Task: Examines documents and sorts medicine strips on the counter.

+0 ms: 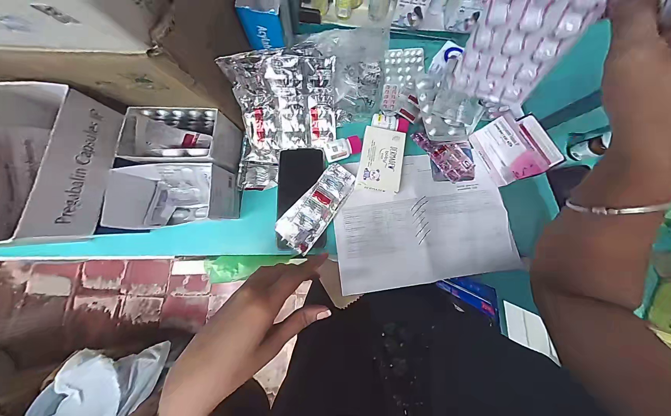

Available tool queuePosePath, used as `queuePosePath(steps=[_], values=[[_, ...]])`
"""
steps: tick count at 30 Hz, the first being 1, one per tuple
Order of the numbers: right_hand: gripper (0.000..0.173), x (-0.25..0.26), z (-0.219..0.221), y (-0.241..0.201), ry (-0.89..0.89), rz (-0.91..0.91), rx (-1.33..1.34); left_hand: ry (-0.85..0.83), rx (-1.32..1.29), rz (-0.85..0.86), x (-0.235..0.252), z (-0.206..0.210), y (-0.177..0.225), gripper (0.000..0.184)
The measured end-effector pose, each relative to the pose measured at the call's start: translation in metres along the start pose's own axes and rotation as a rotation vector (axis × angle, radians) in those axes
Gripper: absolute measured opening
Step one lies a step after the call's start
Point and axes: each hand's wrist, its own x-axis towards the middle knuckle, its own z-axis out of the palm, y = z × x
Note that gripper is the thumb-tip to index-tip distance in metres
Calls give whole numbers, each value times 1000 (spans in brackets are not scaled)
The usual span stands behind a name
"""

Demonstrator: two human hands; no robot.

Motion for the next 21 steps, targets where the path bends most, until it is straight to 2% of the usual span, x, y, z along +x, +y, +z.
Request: queuePosePath(steps=[2, 7, 9, 12, 15, 18, 21], values=[[43, -36, -21, 13, 9, 9, -70, 0, 25, -7, -1, -6, -3, 55], [28, -112, -67, 41, 528, 131, -363, -273, -98, -24, 23, -20, 0, 59], [27, -134, -70, 59, 613, 175, -475, -326, -129, -6, 30, -18, -5, 60], [25, -160, -65, 82, 520, 143, -609, -363, -124, -5, 40, -18, -6, 60], [19, -186, -54, 107, 466, -63, -666, -416, -117, -51, 54, -26, 13, 62], [16, -213, -42, 108, 334, -155, -617, -342, -60, 33, 47, -19, 11, 59], [18, -235, -33, 104, 139, -105, -553, -257, -2, 134, 45, -3, 12, 56]])
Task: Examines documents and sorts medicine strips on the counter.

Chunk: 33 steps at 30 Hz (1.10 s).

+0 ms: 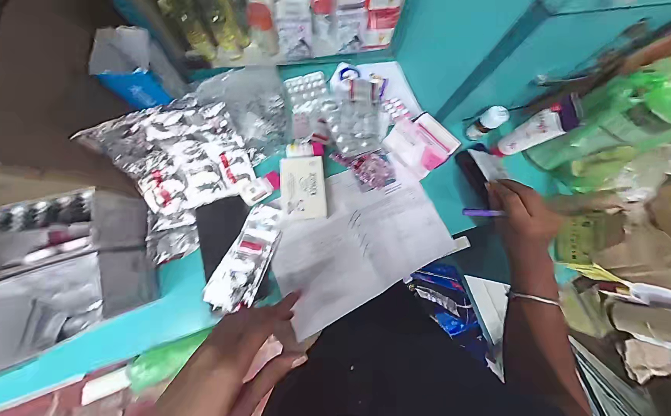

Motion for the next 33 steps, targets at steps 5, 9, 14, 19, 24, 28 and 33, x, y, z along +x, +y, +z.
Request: queuePosePath(steps=[5, 9, 14, 19, 24, 28, 33], values=[[36, -7, -6, -9, -219, 135, 193, 70, 64, 105, 23, 38, 17, 50], [55, 3, -16, -69, -131, 451, 1082, 15, 86, 169, 62, 70, 30, 46], [69, 1, -15, -136, -451, 541, 1488, -137, 175, 130, 90, 88, 32, 62], [18, -17, 4, -149, -404, 293, 1321, -153, 210, 70, 89, 95, 34, 65], [14, -24, 11, -159, -357, 266, 1249, -172, 235, 56, 91, 93, 38, 64], [10, -24, 13, -159, -359, 249, 1219, -158, 233, 48, 90, 94, 37, 65], [11, -26, 12, -161, -367, 201, 1134, -126, 223, 57, 90, 95, 37, 62]])
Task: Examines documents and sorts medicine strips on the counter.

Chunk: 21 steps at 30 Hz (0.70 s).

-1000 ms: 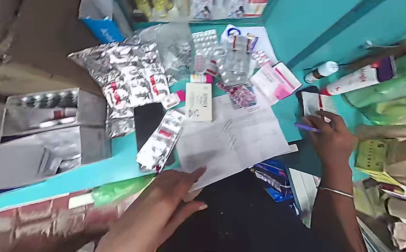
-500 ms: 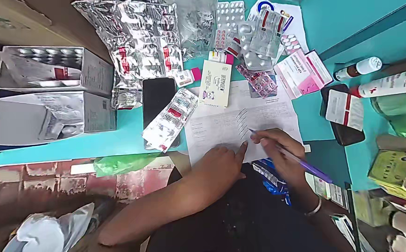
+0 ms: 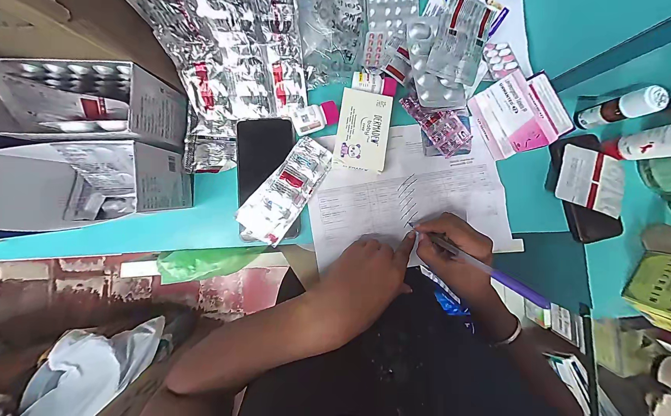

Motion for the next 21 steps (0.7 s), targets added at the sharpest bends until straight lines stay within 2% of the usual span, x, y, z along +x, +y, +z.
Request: queuePosePath(steps=[10, 16, 21], values=[[10, 0, -3, 2, 66, 50, 116, -34, -71, -18, -1, -3, 1, 63], [11, 0, -1, 1, 7, 34, 95, -117, -128, -45, 1, -8, 2, 64], [12, -1, 4, 0, 51, -20, -41, -105, -120, -45, 2, -8, 2, 63]])
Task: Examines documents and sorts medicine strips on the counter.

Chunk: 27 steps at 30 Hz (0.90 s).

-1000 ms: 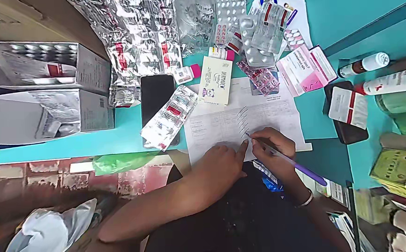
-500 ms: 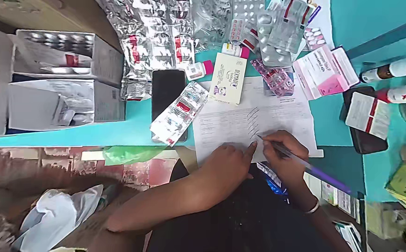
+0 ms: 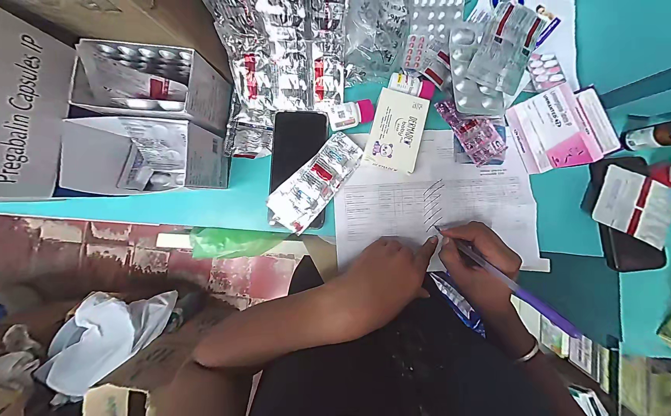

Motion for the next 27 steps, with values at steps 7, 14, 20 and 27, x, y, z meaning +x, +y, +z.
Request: queuePosePath(steps=[7, 14, 20, 27], values=[[12, 2, -8, 2, -4, 52, 123, 3, -33, -8, 0, -2, 1, 64], [19, 12, -17, -2, -19, 180, 325, 30, -51, -5, -1, 0, 0, 63], [19, 25, -25, 4, 10, 104, 283, -21, -86, -16, -1, -5, 0, 67], [14, 39, -21, 4, 53, 79, 239, -31, -54, -7, -1, -9, 1, 64]])
